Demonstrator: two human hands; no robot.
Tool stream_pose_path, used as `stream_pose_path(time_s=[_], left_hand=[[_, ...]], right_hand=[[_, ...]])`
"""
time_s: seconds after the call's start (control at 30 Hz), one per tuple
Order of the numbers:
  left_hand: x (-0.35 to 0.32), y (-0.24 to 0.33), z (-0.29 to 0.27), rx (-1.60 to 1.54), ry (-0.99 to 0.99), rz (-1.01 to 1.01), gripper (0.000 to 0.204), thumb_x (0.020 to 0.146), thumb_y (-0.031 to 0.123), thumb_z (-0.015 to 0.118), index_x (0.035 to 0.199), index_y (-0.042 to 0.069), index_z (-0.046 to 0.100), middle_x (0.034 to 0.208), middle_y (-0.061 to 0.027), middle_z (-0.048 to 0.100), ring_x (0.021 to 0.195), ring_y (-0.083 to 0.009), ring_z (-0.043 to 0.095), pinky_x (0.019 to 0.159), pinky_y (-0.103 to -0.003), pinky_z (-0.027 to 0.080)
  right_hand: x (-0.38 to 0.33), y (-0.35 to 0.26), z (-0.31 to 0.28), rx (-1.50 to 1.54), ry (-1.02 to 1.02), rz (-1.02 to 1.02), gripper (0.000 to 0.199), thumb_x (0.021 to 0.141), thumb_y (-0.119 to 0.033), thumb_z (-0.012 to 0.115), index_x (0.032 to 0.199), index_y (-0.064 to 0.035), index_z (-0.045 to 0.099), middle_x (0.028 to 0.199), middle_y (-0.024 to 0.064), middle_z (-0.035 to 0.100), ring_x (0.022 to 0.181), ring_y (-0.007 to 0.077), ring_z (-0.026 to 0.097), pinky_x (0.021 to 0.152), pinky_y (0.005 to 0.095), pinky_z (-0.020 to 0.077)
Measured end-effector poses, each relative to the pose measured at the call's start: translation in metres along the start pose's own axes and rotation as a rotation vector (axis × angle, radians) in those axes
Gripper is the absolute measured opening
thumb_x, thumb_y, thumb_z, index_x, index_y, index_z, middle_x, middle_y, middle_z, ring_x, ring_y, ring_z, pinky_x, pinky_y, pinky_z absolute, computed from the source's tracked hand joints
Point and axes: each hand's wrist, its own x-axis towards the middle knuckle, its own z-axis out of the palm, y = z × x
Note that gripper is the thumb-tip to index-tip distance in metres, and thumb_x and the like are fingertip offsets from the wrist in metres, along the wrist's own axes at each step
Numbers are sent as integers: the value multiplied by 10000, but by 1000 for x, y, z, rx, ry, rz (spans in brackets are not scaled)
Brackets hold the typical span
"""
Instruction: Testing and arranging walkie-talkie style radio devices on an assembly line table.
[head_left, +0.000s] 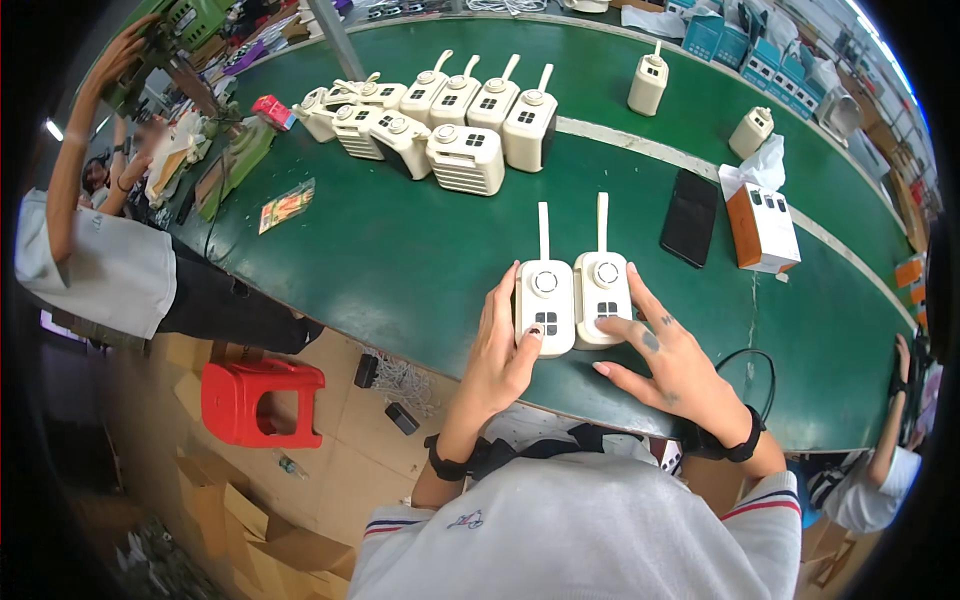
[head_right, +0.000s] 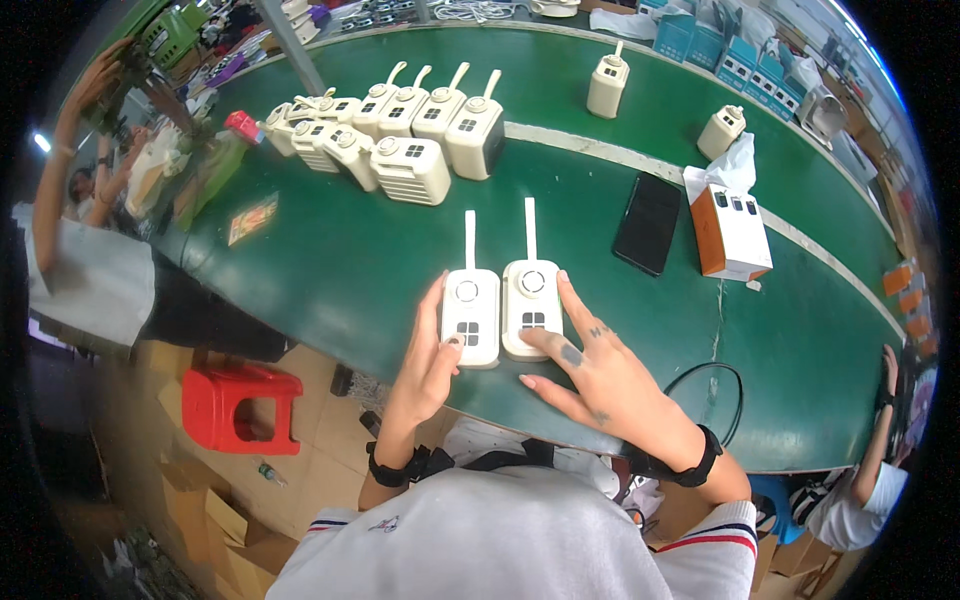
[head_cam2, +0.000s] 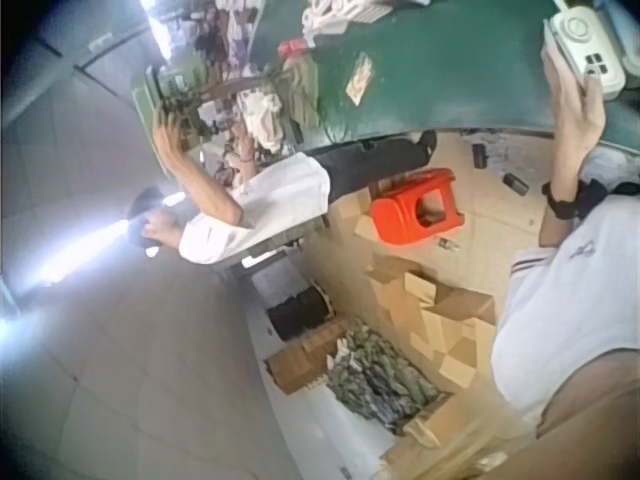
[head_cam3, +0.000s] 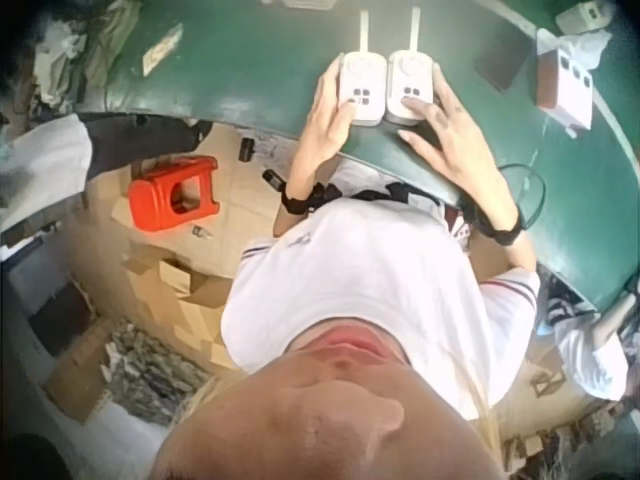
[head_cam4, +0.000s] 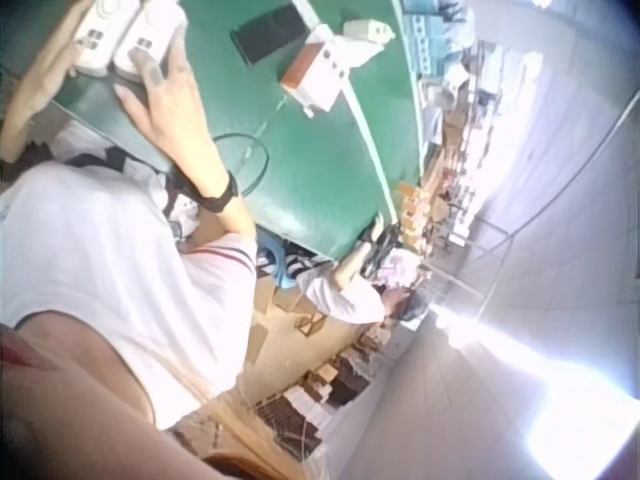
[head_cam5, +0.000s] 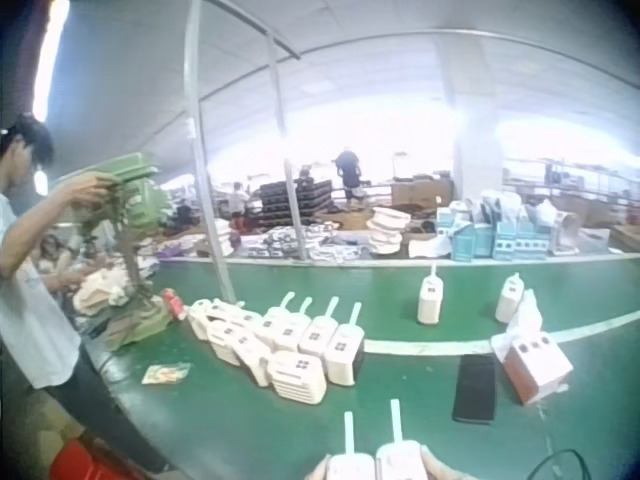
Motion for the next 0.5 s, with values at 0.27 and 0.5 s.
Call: stream_pose_path(time_s=[0.27, 0.5], left_hand=[[7, 2, 8, -57, -48, -5, 666, 834, 108, 430, 1435, -65, 201, 1371, -289, 332, 1289, -405, 352, 1098, -438, 250], [5, 0, 8, -91, -42, -10, 663, 829, 132, 412, 1427, -76, 218, 1366, -282, 335, 1278, -386, 365, 1095, -426, 258]], right_hand=[[-13, 7, 11, -19, 160, 31, 361, 784, -199, 743, 1122, -123, 642, 1430, 317, 331, 992, 376, 612, 852, 397, 502], [-14, 9, 16, -58, 194, 33, 340, 763, -229, 759, 1077, -138, 666, 1420, 283, 349, 1171, 393, 505, 966, 432, 421]])
